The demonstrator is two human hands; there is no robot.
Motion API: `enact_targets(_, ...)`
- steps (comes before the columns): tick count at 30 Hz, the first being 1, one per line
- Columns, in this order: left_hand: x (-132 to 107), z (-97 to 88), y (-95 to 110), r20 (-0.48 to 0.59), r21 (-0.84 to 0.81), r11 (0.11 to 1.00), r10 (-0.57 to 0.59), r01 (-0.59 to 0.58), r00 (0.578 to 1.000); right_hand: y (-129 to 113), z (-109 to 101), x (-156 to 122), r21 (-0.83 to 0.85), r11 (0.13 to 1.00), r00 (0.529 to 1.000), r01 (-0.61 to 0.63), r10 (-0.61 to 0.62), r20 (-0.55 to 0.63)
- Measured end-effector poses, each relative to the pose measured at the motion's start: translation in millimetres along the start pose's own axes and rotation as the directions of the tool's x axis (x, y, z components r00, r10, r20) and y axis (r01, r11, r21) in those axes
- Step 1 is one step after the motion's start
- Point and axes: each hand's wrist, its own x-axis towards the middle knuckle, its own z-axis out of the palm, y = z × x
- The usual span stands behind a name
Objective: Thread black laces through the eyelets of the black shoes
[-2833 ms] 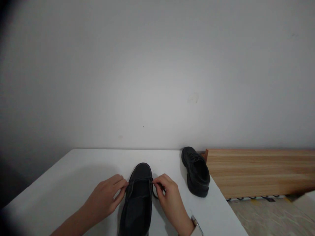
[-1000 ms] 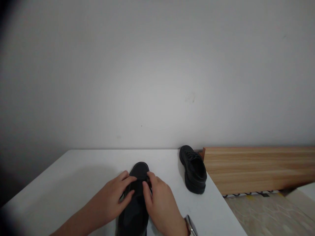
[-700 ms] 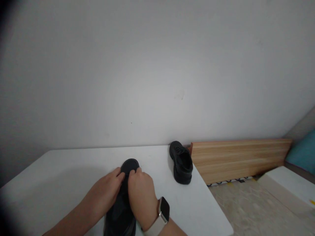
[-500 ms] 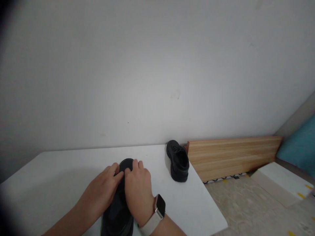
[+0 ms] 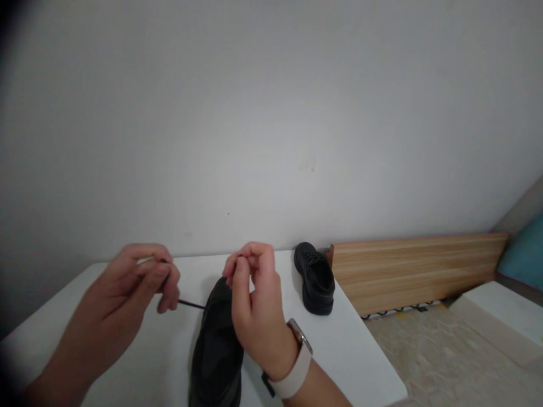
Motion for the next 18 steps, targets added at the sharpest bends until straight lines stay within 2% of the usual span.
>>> enact_targets(4,9,-9.5,12,-0.198,-0.182,0.980,0.049,-0.086,0.979,-9,-10,18,0.133,0.978,0.959,0.161,-0.123,-0.254)
enact_targets(6,13,-11.7,12,-0.265,-0.208,0.972,0.053,-0.110,0.963,-9,-12,23,0.180,0.966,0.948,0.185,-0.127,-0.292)
enact_targets(8,15,-12.9,9,-0.268,-0.203,0.975,0.029,-0.086,0.963,-8,-13,25,0.197,0.967,0.963,0.163,-0.112,-0.245)
enact_targets(11,18,-11.5,8,-0.197,-0.134,0.991,-0.034,0.007,0.980,-11,-9,26,0.202,0.973,0.988,0.110,-0.085,-0.126)
enact_targets(13,22,-7.7,10,-0.168,-0.092,0.995,-0.048,0.033,0.985,-15,-6,28,0.210,0.973,0.993,0.097,-0.079,-0.090)
enact_targets(18,43,6.1,20,-0.142,-0.127,0.990,0.042,-0.060,0.989,-27,2,38,0.199,0.971,0.990,0.134,-0.124,-0.061)
